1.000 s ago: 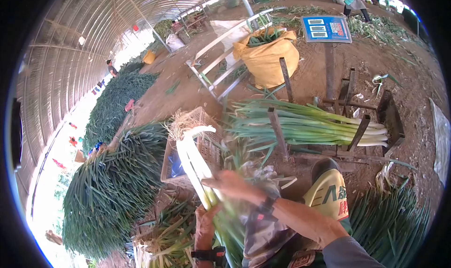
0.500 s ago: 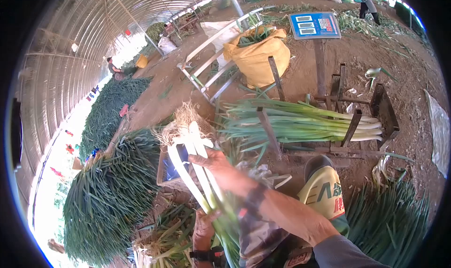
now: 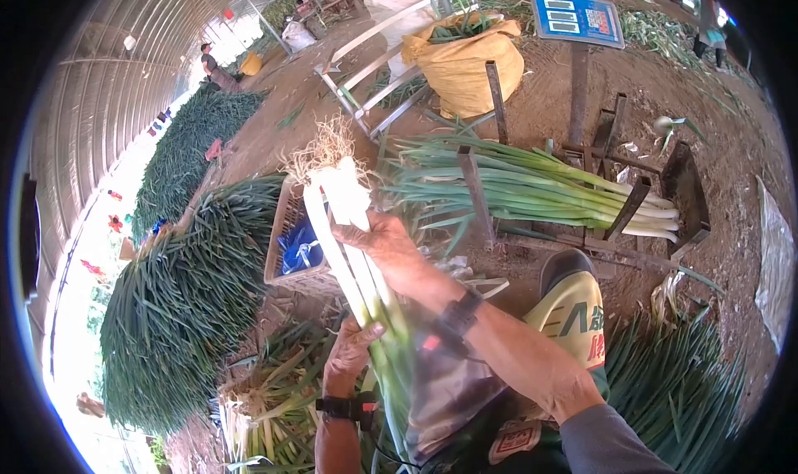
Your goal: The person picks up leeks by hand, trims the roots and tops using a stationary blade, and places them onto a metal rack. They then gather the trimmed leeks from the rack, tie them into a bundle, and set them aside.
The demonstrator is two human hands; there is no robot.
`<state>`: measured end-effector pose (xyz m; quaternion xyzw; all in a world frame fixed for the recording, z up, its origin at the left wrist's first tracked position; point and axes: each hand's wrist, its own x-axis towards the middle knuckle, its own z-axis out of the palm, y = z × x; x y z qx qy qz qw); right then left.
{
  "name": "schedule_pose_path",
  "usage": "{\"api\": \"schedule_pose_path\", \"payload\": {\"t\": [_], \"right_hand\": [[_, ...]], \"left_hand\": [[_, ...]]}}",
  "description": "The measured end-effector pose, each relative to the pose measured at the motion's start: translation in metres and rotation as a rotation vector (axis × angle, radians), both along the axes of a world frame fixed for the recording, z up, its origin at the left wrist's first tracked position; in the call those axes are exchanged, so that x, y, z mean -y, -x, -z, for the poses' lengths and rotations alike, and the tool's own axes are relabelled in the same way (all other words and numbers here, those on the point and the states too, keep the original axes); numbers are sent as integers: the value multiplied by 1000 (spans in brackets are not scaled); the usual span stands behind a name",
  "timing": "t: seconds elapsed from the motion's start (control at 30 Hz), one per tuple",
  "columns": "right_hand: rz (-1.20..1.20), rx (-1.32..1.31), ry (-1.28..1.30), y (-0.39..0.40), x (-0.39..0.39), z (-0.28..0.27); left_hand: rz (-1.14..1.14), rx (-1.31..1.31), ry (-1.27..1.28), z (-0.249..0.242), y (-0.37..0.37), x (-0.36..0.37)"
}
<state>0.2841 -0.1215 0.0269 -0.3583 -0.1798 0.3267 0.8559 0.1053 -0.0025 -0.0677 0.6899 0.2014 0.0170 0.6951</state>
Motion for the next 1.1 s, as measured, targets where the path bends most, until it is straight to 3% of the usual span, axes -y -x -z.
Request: {"api": "schedule_pose_path", "payload": {"t": [0.23,0.53,0.7,0.8,0.97,1.1], "right_hand": [[-6,14,30,0,2,-4],[75,209,200,1,12,-18],[-3,205,182,-3,8,0],[-27,225,154,-8,7,7],[-2,254,160,-16,14,-11],[-67,295,161,-17,18,-13]], "left_hand": [[16,79,113,-29,-8,24],[-41,-60,55,-51,-11,35],[-84,-44,49,-26,-12,29],[15,18,50,-11,-7,20],[56,58,114,-7,-15,19],[155,41,323,-57,-15,38]]}}
